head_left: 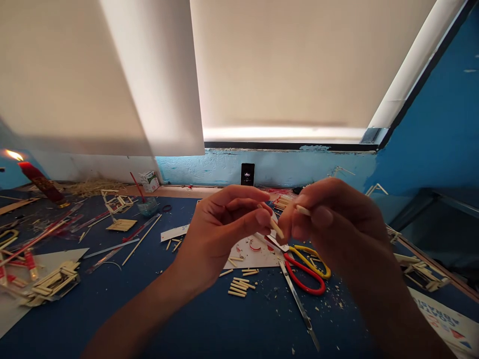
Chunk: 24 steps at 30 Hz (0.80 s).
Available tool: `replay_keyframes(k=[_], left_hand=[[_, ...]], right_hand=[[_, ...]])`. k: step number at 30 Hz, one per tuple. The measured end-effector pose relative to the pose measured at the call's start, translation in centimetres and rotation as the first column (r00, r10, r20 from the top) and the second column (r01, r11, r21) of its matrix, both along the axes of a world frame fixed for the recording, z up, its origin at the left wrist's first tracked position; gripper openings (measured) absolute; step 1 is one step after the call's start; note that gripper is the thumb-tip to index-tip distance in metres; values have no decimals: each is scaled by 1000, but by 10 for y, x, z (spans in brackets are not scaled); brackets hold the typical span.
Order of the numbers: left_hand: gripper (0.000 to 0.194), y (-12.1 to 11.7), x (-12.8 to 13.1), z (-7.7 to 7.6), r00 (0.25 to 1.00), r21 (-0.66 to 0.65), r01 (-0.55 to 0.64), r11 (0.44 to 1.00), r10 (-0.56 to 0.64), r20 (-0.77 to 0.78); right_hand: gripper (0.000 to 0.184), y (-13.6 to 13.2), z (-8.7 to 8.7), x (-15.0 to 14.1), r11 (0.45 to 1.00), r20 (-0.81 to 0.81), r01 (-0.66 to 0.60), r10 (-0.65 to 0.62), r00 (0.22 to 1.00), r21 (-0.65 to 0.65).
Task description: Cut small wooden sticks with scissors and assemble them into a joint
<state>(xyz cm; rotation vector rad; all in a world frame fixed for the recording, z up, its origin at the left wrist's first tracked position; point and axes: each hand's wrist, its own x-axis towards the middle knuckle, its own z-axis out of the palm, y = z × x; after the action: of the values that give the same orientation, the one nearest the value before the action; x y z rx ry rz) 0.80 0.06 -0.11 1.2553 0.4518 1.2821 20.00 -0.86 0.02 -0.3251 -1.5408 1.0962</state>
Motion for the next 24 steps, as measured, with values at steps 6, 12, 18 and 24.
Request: replay_keyframes(k=[6,12,18,24], left_hand=[[13,1,1,-2,997,108,-28,994,36,-69],[19,-4,-2,-2,962,283,-67,957,137,-235],[6,-8,-5,1,955,254,-148,956,204,-213],[10,-12,-3,2,971,224,-121,967,162,-177]], right_hand=[[9,3,-2,-3,994,-111,-89,82,990,-59],[11,8,-3,-3,995,-144,-98,92,985,-31],[8,3,-3,-3,995,-10,95,-95,995,-1],[8,-3,0,2,970,109,222,-232,967,95]])
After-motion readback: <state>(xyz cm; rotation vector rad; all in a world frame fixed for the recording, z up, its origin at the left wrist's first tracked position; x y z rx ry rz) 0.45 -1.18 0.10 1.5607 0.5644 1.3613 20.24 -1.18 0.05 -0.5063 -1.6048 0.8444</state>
